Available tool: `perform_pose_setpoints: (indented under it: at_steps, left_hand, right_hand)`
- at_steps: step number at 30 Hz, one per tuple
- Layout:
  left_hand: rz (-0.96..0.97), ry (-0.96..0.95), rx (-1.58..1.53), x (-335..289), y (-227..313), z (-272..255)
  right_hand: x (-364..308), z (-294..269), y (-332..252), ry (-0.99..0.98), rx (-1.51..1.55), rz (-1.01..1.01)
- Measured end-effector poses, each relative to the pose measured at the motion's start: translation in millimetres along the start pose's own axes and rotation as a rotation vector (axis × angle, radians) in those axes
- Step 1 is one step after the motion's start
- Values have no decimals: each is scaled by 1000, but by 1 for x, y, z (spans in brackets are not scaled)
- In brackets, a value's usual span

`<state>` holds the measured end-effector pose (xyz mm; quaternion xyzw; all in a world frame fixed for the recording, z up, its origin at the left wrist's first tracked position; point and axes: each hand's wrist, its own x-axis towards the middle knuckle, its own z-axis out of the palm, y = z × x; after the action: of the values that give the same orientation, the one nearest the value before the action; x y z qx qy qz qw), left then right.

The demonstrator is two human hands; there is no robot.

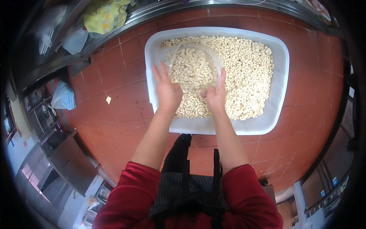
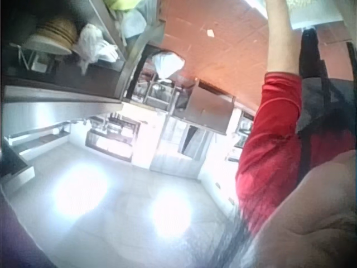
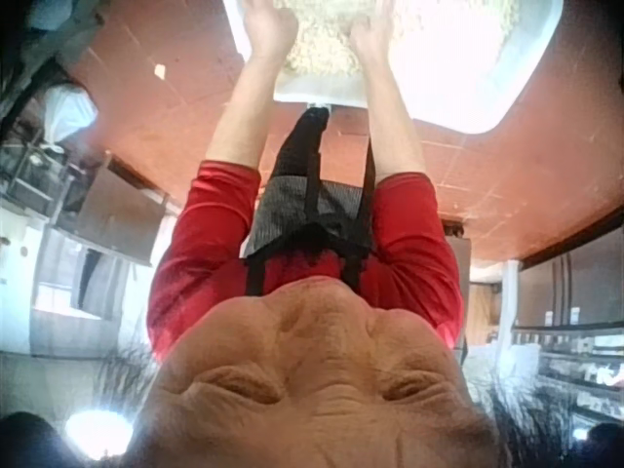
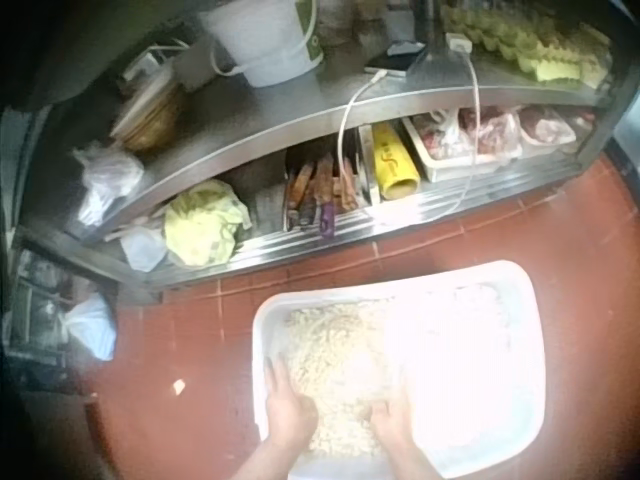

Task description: The person scoops puffed rice into clear bowls, then adds dried mushrooms, diced tomatoes, and chopped greens from containers. The bowls are arranged on a stainless steel counter in a commercial kitchen.

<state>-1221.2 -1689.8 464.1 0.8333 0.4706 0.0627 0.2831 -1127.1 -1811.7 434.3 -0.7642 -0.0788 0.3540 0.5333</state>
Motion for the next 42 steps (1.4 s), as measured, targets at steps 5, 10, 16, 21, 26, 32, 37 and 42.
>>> perform_pose_setpoints:
  at_steps: [5, 10, 16, 21, 26, 32, 37, 42]
  left_hand:
    - [-490, -204, -796, -19, -10, -3]
    - [-537, -201, -1175, -28, -4, 20]
    - [-562, -335, -1118, -24, -16, 28]
    - [-563, -278, -997, -31, -27, -8]
    - [-579, -328, -930, -37, -27, -31]
    - [-186, -80, -495, -41, -15, -36]
    - [-220, -87, -631, -39, -16, -44]
    - [-297, -60, -715, -46, -6, -54]
  right_hand:
    - [-25, -15, -37, 69, -448, -586]
    - [-33, -37, -54, 178, -676, -537]
    - [-31, -96, -31, 280, -146, -89]
    - [-20, -131, -6, 378, -245, -34]
    - [-14, -119, 18, 389, -1087, -204]
    - [-33, -48, 55, 218, -741, -144]
    - [-29, -40, 63, 183, -179, 5]
    - [-27, -97, 61, 3, 535, 440]
